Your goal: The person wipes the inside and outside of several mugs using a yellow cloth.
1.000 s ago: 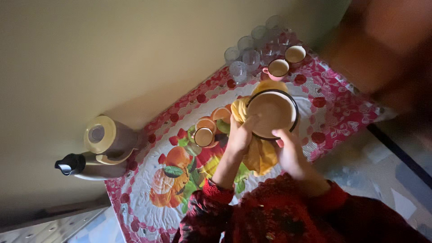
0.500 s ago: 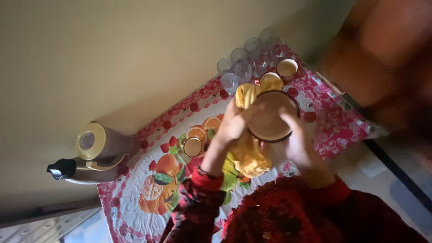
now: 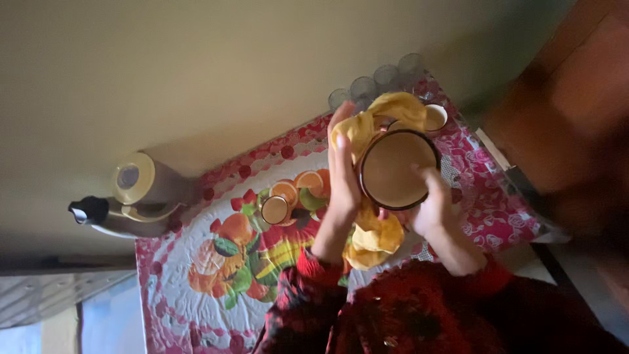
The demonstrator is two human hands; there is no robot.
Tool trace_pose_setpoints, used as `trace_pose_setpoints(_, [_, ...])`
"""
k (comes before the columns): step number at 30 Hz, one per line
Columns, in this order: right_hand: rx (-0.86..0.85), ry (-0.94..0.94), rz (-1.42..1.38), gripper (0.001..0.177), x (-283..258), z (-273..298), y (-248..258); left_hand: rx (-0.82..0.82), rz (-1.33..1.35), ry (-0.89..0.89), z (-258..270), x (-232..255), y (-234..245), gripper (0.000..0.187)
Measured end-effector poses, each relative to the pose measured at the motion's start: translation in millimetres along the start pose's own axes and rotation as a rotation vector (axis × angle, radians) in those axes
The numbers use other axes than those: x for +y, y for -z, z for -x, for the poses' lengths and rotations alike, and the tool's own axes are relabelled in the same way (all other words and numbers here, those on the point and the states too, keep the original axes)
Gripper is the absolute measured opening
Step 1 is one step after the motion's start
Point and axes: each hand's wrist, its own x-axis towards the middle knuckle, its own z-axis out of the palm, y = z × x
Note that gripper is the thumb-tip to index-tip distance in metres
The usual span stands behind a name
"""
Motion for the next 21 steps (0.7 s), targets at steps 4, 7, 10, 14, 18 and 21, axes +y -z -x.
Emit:
trace_pose_setpoints(4, [0.344, 0.162, -0.03, 0.07, -11.8, 0.6, -27.0, -0.048, -0.181, -0.096, 40.2, 1.3, -21.5, 0.077])
trace_pose_setpoints(7, [0.254, 0.793, 1.163, 0.046, -15.6, 8.7, -36.5, -0.039, -0.416, -0.148, 57.0, 6.3, -21.8, 0.08])
trace_pose_setpoints(10, [0.254, 0.24, -0.048, 0.071, 3.7, 10.5, -39.2, -0.169, -0.046, -0.021, 35.1, 19.3, 0.1, 0.099])
trace_pose_setpoints(14, [0.239, 0.289, -0.06, 0.065, 43.2, 19.3, -32.4, -0.187, -0.144, -0.142, 30.4, 42.5, 22.2, 0.102])
trace_pose_setpoints(18, [0.191, 0.368, -0.11, 0.066, 54.7, 27.0, -47.4, -0.259, -0.497, -0.156, 75.2, 43.7, 23.4, 0.102])
trace_pose_setpoints(21, [0.189, 0.382, -0.093, 0.069, 58.1, 33.5, -64.5, -0.317, -0.339, -0.118, 84.7, 47.4, 39.8, 0.101])
